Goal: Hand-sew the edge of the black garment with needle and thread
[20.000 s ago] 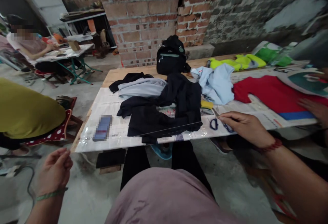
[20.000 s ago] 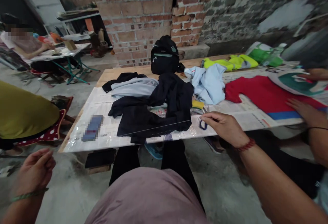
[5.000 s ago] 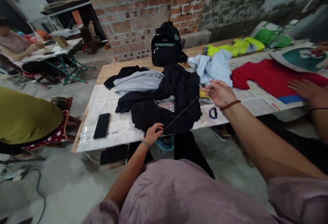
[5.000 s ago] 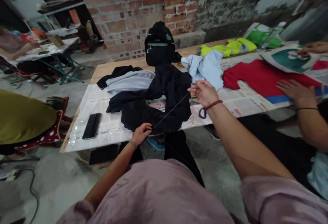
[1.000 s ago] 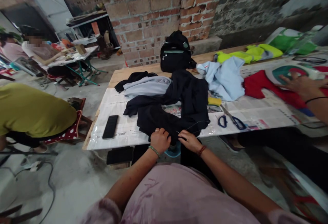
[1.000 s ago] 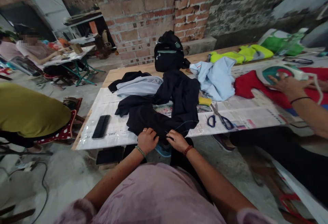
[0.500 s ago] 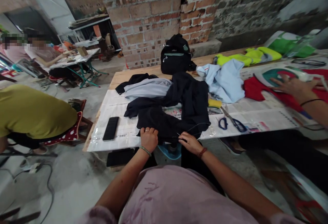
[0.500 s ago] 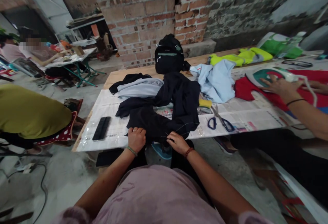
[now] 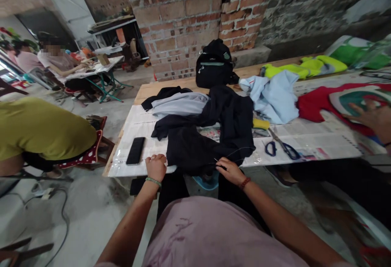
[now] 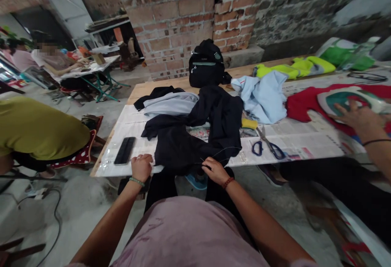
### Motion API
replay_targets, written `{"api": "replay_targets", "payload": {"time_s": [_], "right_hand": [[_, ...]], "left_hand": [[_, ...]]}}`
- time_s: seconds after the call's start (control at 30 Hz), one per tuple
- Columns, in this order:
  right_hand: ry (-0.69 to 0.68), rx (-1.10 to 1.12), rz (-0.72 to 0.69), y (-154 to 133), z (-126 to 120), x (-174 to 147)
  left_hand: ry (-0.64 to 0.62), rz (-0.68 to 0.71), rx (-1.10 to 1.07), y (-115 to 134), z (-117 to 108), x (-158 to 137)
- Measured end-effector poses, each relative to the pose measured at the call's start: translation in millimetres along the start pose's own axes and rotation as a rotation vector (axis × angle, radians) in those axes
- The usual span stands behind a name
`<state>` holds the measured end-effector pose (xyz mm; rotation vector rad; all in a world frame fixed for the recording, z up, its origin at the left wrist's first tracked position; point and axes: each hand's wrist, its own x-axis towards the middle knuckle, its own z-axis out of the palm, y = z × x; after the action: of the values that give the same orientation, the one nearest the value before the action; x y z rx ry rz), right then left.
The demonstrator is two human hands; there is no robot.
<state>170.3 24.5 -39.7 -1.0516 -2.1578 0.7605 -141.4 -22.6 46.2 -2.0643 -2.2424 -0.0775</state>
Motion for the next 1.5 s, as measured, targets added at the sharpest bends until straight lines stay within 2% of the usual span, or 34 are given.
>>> {"api": "replay_targets", "payload": {"time_s": [0.07, 0.17, 0.3, 0.4, 0.53, 0.63, 0.77, 1.0, 1.27, 1.5], "right_hand": [[0.001, 0.009, 0.006, 0, 0, 0], [-0.002, 0.013, 0.014, 1, 0, 0], [0.0, 0.013, 0.032, 1, 1, 0], [-0.002, 0.007, 0.038, 2, 2, 0], [-0.001, -0.009, 0.026, 3, 2, 1], [0.011, -0.013, 0.027, 2, 1, 2], [0.027, -0.002, 0.036, -1, 0, 3], [0.052, 0.03, 0.022, 1, 0, 4], [0.056, 0.057, 0.033, 1, -1, 3], [0.059, 0.047, 0.031, 1, -1, 2]], "left_hand": [[-0.011, -0.047, 0.004, -12, 4, -9], [0.072, -0.131, -0.024, -20, 7, -23], [0.203, -0.156, -0.176, -5, 7, -34], [0.247, -0.003, -0.314, 25, 8, -38], [0.17, 0.316, -0.35, 73, 16, -40], [0.119, 0.458, -0.296, 100, 25, -39], [0.082, 0.561, -0.201, 118, 38, -35], [0.241, 0.375, -0.118, 121, 40, -30], [0.403, 0.407, -0.177, 112, 48, -26], [0.398, 0.419, -0.18, 102, 52, -23]]}}
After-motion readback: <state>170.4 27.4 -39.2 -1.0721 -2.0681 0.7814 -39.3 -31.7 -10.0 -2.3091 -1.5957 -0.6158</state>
